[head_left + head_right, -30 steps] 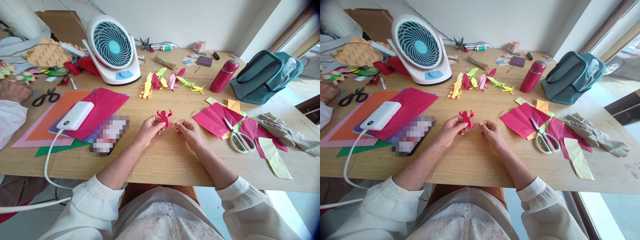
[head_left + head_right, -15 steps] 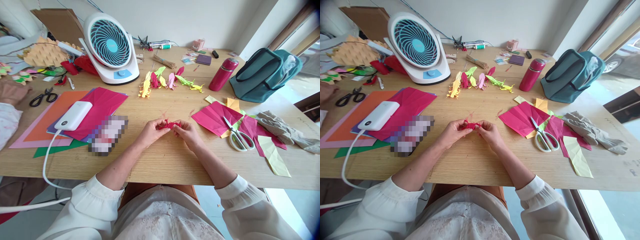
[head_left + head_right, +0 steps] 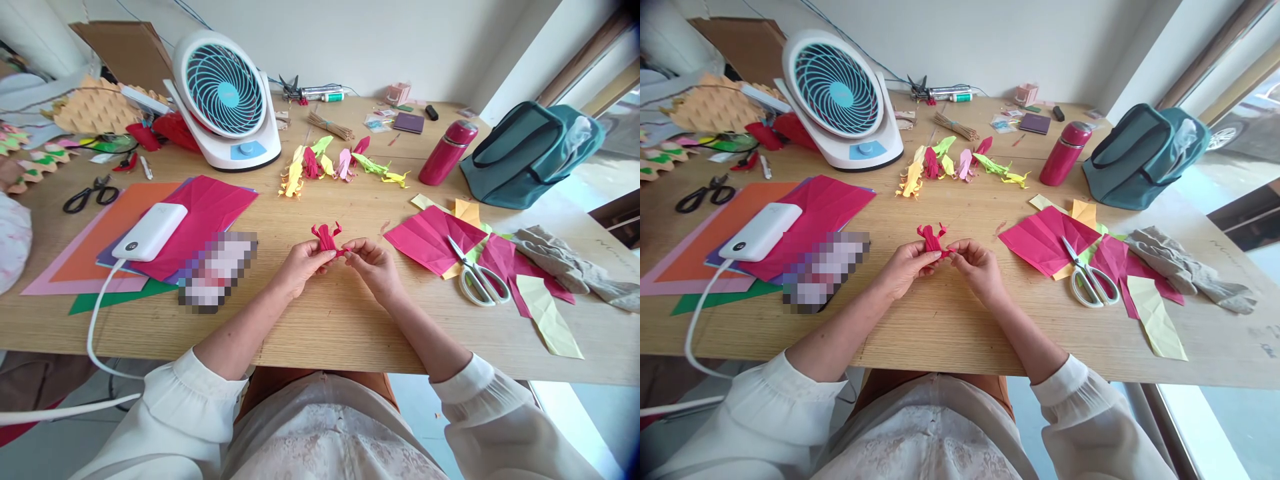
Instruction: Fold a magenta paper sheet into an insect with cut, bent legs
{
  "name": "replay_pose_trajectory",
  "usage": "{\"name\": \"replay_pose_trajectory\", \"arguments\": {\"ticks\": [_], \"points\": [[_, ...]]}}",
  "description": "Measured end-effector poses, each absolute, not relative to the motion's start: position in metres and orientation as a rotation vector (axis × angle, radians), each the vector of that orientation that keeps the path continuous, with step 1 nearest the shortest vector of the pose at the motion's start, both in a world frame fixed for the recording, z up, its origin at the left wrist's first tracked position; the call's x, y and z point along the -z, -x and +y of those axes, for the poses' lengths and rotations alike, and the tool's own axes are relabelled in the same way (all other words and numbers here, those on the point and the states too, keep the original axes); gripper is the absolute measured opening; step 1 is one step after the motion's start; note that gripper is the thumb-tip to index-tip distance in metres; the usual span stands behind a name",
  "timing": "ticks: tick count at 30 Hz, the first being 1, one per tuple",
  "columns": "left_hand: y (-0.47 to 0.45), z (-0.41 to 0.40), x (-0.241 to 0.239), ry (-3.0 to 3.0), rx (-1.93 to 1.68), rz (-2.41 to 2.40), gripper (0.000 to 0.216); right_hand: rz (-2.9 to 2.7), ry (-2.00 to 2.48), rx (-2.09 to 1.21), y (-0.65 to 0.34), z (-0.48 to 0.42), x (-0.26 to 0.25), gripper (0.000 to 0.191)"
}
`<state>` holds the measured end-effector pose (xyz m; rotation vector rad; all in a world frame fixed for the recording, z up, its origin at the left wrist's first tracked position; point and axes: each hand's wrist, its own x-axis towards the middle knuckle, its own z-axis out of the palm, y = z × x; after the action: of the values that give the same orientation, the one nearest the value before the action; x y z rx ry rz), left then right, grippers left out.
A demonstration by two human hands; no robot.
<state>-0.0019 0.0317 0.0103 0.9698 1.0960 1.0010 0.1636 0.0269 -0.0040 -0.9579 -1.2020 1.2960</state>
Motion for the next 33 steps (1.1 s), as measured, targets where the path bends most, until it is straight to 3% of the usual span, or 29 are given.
{"name": "replay_pose_trajectory", "arguments": {"ticks": [9, 21, 29, 33], "points": [[0.004, 0.032, -0.011, -0.975, -1.007, 1.077, 0.035, -1.269, 1.011, -1.237, -0.168, 0.025, 0.001, 0.03], [0.003, 0.031, -0.012, -0.941, -1.007, 1.046, 0.038, -0.933, 0.968, -1.573, -0.169, 0.026, -0.002, 0.034], [0.001, 0.034, 0.0, -1.241, -1.055, 1.131, 0.022, -1.202, 0.952, -1.331, -0.161, 0.025, 0.005, 0.03], [0.001, 0.035, 0.005, -1.352, -1.1, 1.212, 0.015, -1.353, 0.996, -1.093, -0.161, 0.023, 0.011, 0.018]]}}
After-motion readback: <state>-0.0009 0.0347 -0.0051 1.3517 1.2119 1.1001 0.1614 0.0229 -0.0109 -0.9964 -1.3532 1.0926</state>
